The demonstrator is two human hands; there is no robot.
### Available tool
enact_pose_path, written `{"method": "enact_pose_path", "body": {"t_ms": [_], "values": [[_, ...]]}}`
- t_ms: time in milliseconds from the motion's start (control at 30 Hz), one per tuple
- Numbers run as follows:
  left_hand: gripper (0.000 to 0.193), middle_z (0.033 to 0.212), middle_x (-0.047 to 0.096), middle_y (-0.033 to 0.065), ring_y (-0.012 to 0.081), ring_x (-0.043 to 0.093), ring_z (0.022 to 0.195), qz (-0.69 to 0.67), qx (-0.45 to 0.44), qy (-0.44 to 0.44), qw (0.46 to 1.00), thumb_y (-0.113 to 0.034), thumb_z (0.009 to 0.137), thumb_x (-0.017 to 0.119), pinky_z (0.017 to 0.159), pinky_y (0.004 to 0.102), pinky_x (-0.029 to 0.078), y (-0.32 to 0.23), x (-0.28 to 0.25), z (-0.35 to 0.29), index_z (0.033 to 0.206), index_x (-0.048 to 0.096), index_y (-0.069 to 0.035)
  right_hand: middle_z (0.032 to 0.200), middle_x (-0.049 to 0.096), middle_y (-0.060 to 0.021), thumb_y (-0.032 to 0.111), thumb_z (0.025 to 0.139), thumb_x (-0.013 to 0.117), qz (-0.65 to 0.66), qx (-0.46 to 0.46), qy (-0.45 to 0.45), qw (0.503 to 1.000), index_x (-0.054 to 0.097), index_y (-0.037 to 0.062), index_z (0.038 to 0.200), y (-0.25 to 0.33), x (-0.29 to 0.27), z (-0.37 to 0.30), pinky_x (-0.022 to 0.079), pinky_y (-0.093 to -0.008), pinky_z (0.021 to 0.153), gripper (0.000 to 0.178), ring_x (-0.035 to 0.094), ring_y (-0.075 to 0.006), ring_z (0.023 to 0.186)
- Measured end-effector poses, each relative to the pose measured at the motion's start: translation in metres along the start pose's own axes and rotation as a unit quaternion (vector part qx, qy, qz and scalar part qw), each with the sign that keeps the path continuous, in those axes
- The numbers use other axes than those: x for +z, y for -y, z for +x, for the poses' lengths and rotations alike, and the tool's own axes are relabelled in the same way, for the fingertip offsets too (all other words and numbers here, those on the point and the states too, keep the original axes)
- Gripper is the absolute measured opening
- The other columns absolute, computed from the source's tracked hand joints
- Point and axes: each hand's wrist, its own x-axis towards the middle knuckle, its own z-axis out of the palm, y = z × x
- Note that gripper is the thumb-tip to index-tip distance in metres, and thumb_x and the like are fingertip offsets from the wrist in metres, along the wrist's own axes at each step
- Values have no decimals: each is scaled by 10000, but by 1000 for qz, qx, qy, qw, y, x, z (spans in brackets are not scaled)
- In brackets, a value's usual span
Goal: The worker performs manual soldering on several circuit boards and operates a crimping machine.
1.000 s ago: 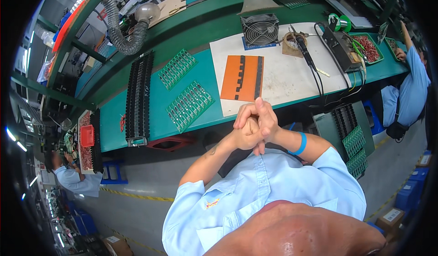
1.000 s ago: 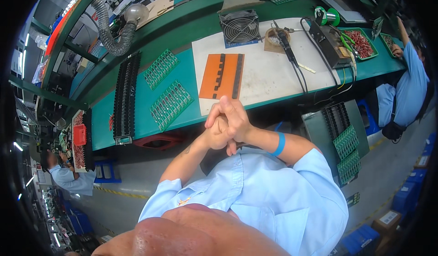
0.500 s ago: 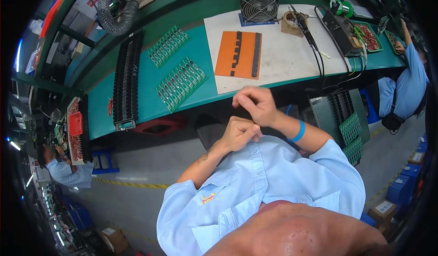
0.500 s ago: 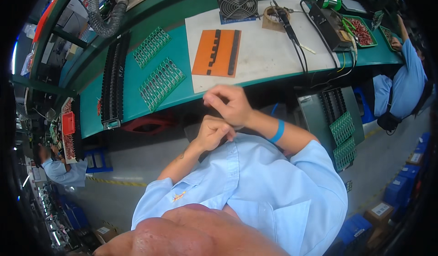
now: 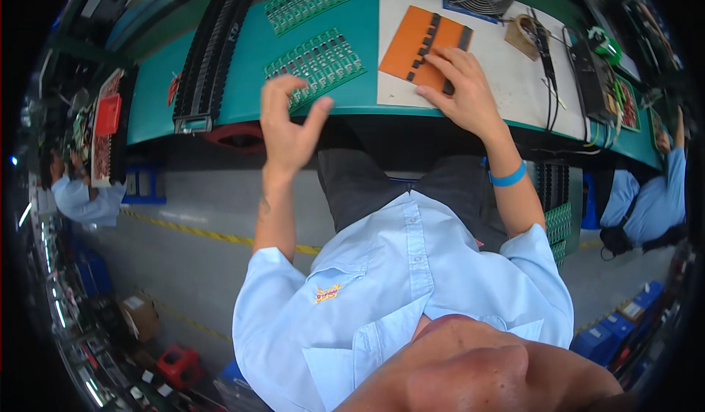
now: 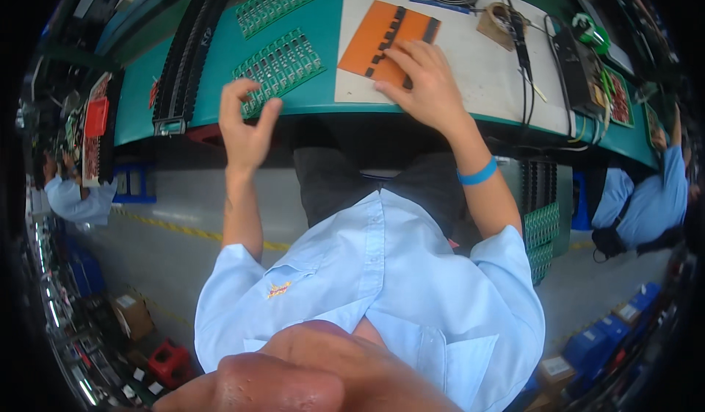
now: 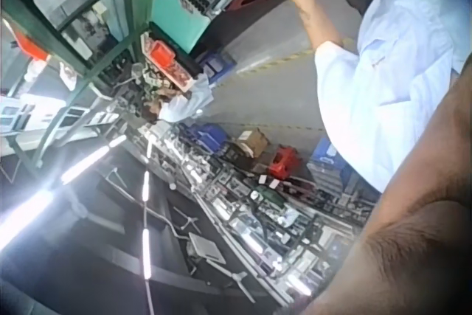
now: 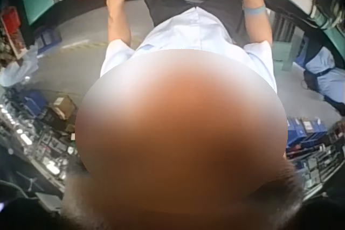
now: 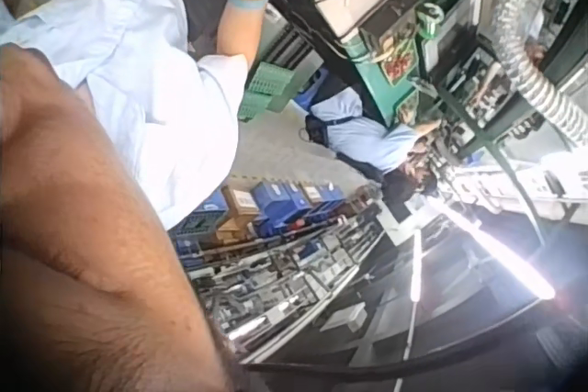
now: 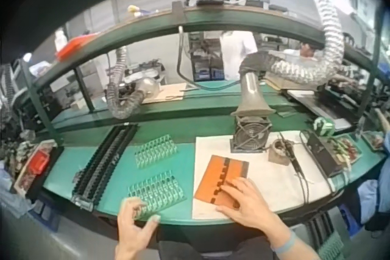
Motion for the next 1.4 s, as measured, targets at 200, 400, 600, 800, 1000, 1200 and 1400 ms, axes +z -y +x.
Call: {"method": "enact_pose_path", "body": {"t_ms": [200, 400, 600, 800, 1000, 1200, 1400], "values": [[826, 1366, 575, 183, 341, 526, 1267, 141, -70, 58, 986, -384, 733, 916, 1125, 454, 388, 49, -30, 16, 1386, 567, -16, 1444, 580, -162, 324, 820, 870, 20, 71, -7, 997, 678, 63, 1345, -2, 1, -6, 411, -449, 1155, 617, 504, -356, 1369], [1105, 1507, 497, 220, 381, 469, 1367, 285, -34, 213, 934, -499, 665, 933, 1197, 487, 325, 74, -27, 18, 1536, 457, -13, 1485, 549, -168, 313, 825, 868, 86, 82, 38, 992, 668, 61, 1362, -6, -1, -1, 420, -458, 1155, 626, 491, -370, 1385], [1099, 1475, 500, 225, 401, 485, 1325, 200, -82, 197, 956, -458, 647, 952, 1163, 491, 358, 57, -31, 30, 1514, 454, 0, 1461, 556, -174, 326, 836, 855, 58, 61, 10, 996, 667, 62, 1355, -5, 1, -11, 420, -458, 1150, 611, 496, -383, 1368], [1115, 1477, 467, 219, 399, 465, 1327, 228, 51, 142, 962, -382, 631, 976, 1142, 501, 371, 38, -37, 24, 1519, 418, -5, 1446, 519, -137, 508, 793, 862, 133, 17, -129, 983, 592, 107, 1419, -11, 8, -2, 401, -441, 1123, 790, 492, -328, 1307], [1202, 1551, 404, 195, 382, 441, 1396, 88, 224, 220, 945, -432, 635, 971, 1159, 541, 370, -56, 29, 13, 1598, 308, -155, 1369, 620, -159, 435, 874, 823, 513, 137, -79, 844, 553, 20, 1433, 4, -68, -54, 498, -433, 1031, 747, 626, -339, 1165], [992, 1593, 436, 178, 429, 410, 1470, -58, 373, 378, 845, -310, 779, 899, 1207, 543, 360, -84, 140, -34, 1595, 360, -143, 893, 756, -120, 225, 921, 766, 286, 292, 164, 898, 693, 10, 1130, 16, -136, -178, 544, -332, 673, 308, 698, -248, 718], [696, 1400, 632, 198, 360, 596, 1324, -177, 250, 409, 860, -252, 858, 846, 1147, 472, 445, -73, 182, -79, 1446, 557, -19, 931, 725, -67, 207, 970, 738, 133, 664, -265, 686, 689, -7, 1148, -25, -165, -333, 536, -250, 683, 283, 661, -129, 787]]}}
